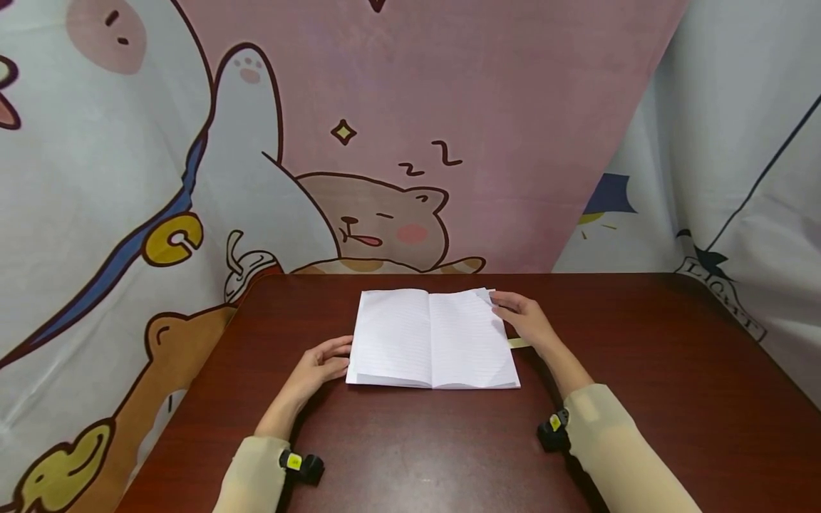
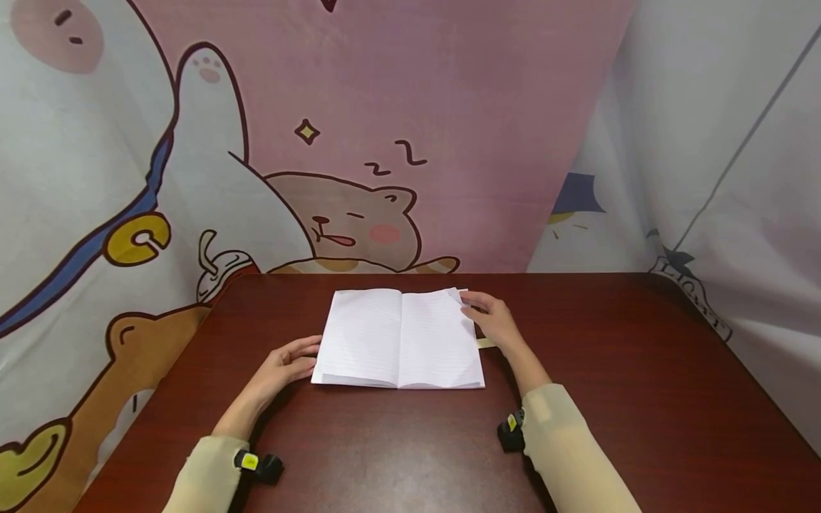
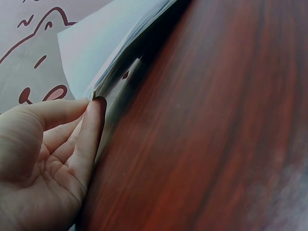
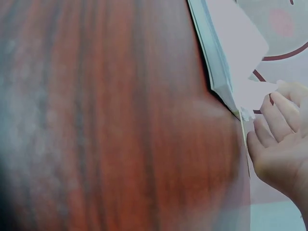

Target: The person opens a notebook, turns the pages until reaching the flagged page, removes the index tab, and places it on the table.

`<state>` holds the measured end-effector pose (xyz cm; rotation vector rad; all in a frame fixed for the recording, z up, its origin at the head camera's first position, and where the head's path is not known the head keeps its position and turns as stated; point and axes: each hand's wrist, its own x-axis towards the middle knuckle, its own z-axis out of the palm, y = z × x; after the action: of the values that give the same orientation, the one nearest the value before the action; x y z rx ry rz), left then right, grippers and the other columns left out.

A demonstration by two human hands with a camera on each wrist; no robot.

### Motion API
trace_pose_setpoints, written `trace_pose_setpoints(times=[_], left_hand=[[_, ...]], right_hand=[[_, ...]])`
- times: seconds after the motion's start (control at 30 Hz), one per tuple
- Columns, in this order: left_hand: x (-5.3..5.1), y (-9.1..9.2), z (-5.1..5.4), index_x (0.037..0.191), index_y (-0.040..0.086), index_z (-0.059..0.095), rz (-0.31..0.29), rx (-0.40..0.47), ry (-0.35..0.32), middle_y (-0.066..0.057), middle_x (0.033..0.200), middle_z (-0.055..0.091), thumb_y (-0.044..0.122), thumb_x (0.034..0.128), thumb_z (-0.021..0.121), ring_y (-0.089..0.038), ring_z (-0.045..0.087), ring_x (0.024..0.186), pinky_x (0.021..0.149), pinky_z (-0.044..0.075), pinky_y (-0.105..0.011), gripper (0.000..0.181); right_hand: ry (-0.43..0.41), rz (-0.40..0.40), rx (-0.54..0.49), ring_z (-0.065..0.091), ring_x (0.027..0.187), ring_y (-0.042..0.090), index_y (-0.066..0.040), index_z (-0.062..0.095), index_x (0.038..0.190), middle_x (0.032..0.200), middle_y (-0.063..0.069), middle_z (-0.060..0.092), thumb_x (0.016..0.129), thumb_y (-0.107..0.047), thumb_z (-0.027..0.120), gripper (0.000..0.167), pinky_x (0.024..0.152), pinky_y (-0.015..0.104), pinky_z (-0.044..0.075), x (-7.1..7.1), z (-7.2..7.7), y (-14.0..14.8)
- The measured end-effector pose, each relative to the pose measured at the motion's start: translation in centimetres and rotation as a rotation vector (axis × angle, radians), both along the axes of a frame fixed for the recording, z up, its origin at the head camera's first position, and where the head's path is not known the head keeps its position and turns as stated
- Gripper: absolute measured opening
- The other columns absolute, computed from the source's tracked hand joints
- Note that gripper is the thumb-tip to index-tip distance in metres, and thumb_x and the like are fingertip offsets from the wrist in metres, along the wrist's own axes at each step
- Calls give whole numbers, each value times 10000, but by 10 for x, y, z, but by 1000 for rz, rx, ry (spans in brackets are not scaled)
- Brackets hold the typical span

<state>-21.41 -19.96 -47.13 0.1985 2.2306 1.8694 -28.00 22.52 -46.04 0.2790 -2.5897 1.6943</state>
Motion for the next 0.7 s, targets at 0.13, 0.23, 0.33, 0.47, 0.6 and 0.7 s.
trace_pose_setpoints(times=[0.13,0.23,0.33,0.47,0.6,0.7], left_hand=[[0,0,0,1459,-7,460,9,2,-13,-277,1385,544,45,967,605,-23,650,997,846,558,-195,515],[0,1,1,1456,1,468,14,6,-18,-270,1386,546,41,965,606,-23,651,996,845,559,-197,512],[0,0,0,1460,-1,462,9,1,-13,-272,1391,542,53,968,609,-21,647,1003,853,557,-197,516],[0,0,0,1462,-1,458,3,-2,-10,-279,1398,535,62,970,611,-21,644,1008,857,554,-196,519],[0,0,0,1467,-5,449,-7,-1,-8,-290,1407,523,61,972,609,-17,641,1008,857,552,-192,525],[0,-1,0,1468,-10,445,-10,4,-9,-294,1408,519,58,971,609,-12,643,1003,855,552,-190,528]], right_hand=[[36,2,-42,560,1266,303,10,585,1346,1378,240,588,1008,-151,588,374,909,61,435,-1,1,-1],[51,3,-62,573,1200,172,-22,605,1332,1373,211,600,1010,-192,592,365,881,52,439,0,2,-3],[68,8,-77,563,1132,80,-45,620,1317,1371,185,604,1006,-209,599,352,874,89,460,0,3,-5],[94,34,-94,567,1084,65,-48,629,1302,1348,187,613,1012,-197,586,329,854,161,492,1,4,-8],[80,77,-113,599,1027,145,-35,631,1293,1315,217,623,1016,-199,578,326,800,231,519,3,5,-11],[39,104,-129,612,1001,204,-26,634,1287,1324,224,616,1017,-215,578,335,781,261,529,3,5,-13]])
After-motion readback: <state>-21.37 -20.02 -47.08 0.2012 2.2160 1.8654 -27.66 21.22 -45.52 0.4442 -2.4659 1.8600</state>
